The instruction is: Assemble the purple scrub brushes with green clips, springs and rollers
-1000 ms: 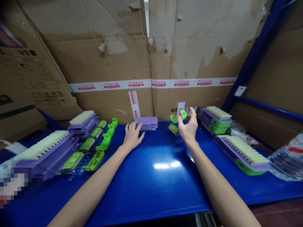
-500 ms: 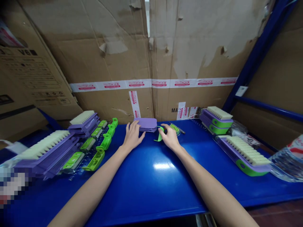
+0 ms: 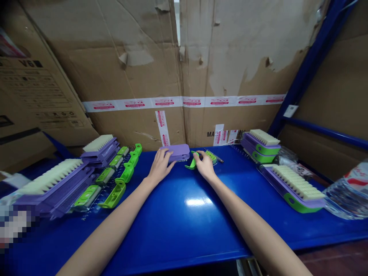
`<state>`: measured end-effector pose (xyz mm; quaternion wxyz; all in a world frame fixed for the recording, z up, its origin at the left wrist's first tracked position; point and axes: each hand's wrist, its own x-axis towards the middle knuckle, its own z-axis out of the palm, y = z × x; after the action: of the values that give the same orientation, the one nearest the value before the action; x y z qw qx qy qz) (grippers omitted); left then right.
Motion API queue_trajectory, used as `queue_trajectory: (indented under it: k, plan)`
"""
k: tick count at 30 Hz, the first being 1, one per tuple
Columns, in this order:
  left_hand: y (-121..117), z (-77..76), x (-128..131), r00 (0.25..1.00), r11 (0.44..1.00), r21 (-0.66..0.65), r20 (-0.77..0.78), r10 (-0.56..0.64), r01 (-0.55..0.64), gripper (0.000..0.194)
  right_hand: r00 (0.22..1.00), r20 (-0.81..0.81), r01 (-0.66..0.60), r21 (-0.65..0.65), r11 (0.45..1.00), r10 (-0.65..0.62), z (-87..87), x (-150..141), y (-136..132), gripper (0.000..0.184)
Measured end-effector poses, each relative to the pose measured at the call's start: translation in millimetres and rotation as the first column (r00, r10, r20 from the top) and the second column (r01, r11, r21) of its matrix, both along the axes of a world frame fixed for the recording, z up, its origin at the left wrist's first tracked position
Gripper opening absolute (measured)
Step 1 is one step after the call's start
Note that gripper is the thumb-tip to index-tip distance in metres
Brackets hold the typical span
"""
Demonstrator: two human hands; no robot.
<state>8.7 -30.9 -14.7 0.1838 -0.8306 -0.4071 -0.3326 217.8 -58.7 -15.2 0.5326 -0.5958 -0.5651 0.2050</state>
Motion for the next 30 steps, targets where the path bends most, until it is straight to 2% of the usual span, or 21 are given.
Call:
queue_trajectory:
  k: [8, 13, 16, 20, 26, 30]
  plan:
    - [-2, 1.2, 2, 0.999, 0.999, 0.008, 0.002, -0.039, 0.039, 0.033, 0.978, -0.201, -0.061, -0.073, 0.995, 0.046, 3.4, -14, 11, 0.039]
    - [2, -0.6, -2, 0.996, 0.996, -0.008, -0.016, -0.085, 0.085, 0.038, 0.958, -0.288, -0.011, -0.114, 0.993, -0.022, 7.6, -21, 21, 0.040]
    - [2, -0.3, -4, 0.994, 0.994, -0.008, -0.010, -0.108, 0.108, 0.034, 0.958, -0.276, 0.049, -0.105, 0.993, -0.076, 6.1, -24, 26, 0.041]
    - [1, 0.8, -4, 0.987, 0.987, -0.002, -0.019, -0.162, 0.162, 0.029, 0.968, -0.211, 0.140, -0.005, 0.990, -0.138, -2.1, -26, 29, 0.037]
    - [1, 1.7, -2, 0.981, 0.982, 0.004, -0.050, -0.187, 0.188, 0.028, 0.972, -0.180, 0.158, 0.027, 0.987, -0.151, -9.9, -25, 26, 0.038]
    - [-5, 6.3, 2, 0.981, 0.987, 0.031, -0.113, -0.156, 0.161, 0.028, 0.970, -0.199, 0.151, 0.035, 0.988, -0.141, -8.8, -24, 24, 0.038]
